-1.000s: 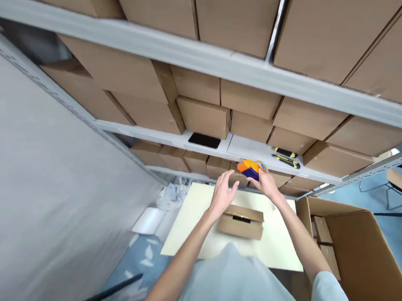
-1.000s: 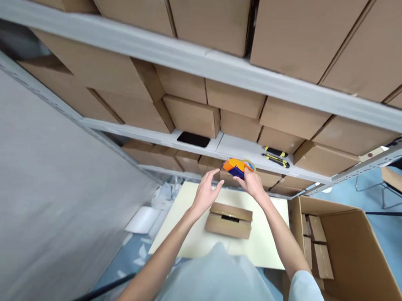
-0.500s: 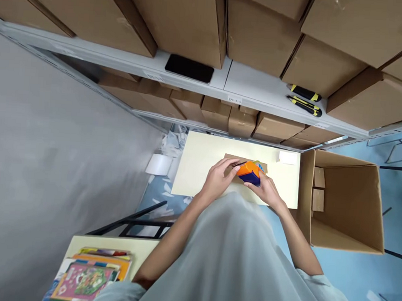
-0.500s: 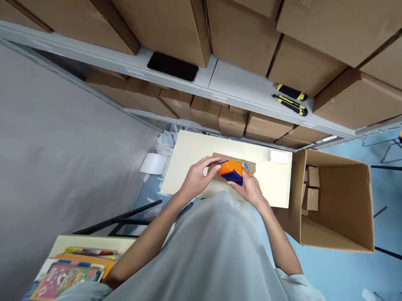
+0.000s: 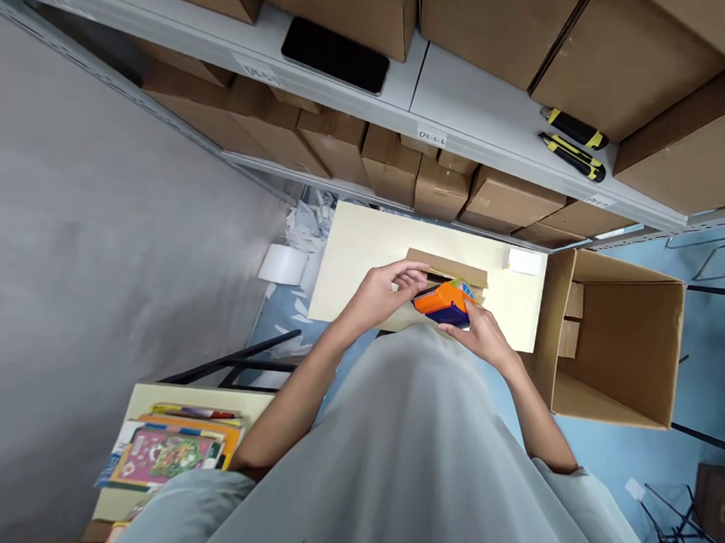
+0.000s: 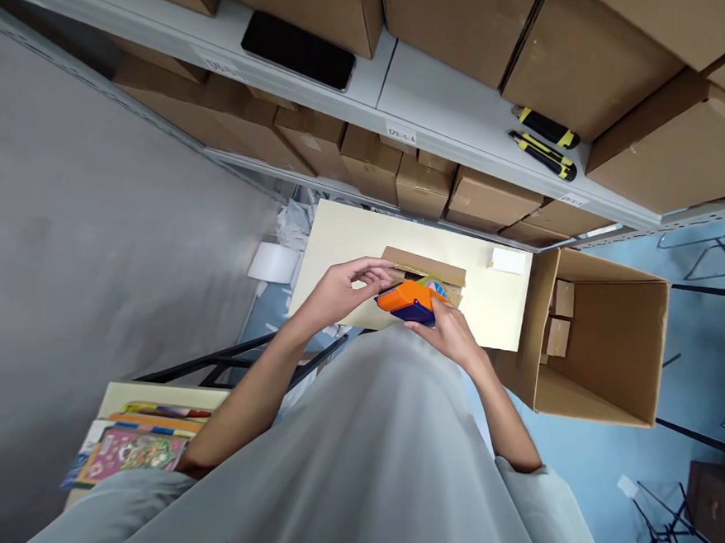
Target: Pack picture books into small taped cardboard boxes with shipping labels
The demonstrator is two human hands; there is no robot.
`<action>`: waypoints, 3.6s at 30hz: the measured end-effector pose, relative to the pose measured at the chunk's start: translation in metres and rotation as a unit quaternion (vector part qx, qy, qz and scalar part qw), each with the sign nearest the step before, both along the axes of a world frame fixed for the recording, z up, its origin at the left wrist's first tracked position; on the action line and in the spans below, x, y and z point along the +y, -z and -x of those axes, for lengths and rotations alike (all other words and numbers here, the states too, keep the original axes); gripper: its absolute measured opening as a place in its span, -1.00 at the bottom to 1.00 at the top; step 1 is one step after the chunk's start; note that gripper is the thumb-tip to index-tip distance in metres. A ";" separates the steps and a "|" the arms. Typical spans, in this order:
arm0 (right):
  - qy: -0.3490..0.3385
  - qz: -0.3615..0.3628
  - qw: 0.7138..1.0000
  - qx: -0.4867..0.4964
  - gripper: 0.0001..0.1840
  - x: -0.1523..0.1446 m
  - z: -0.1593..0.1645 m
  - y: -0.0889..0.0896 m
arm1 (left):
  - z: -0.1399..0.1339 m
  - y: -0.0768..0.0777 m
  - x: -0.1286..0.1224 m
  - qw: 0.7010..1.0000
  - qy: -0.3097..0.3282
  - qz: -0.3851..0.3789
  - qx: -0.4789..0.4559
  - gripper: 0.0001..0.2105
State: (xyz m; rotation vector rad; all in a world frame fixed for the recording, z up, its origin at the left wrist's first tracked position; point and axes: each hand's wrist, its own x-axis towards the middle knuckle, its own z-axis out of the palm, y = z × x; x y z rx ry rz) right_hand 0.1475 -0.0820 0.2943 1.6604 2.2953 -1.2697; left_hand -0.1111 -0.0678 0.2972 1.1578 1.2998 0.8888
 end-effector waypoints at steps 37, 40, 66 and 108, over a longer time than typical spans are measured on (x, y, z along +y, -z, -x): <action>-0.021 0.241 0.970 -0.028 -0.37 0.064 0.015 -0.085 | 0.064 0.083 -0.016 0.964 -0.187 0.092 -0.162 -0.52; -0.012 0.280 0.960 -0.013 -0.33 0.075 0.009 -0.077 | 0.070 0.095 -0.013 0.959 -0.180 0.124 -0.178 -0.56; -0.018 0.384 0.917 -0.106 -0.20 0.148 0.017 0.010 | 0.033 0.158 0.011 0.901 -0.221 0.293 -0.233 -0.86; -0.074 0.327 0.936 -0.106 -0.27 0.137 0.015 0.030 | -0.027 0.168 0.007 0.890 0.229 -0.117 0.377 0.36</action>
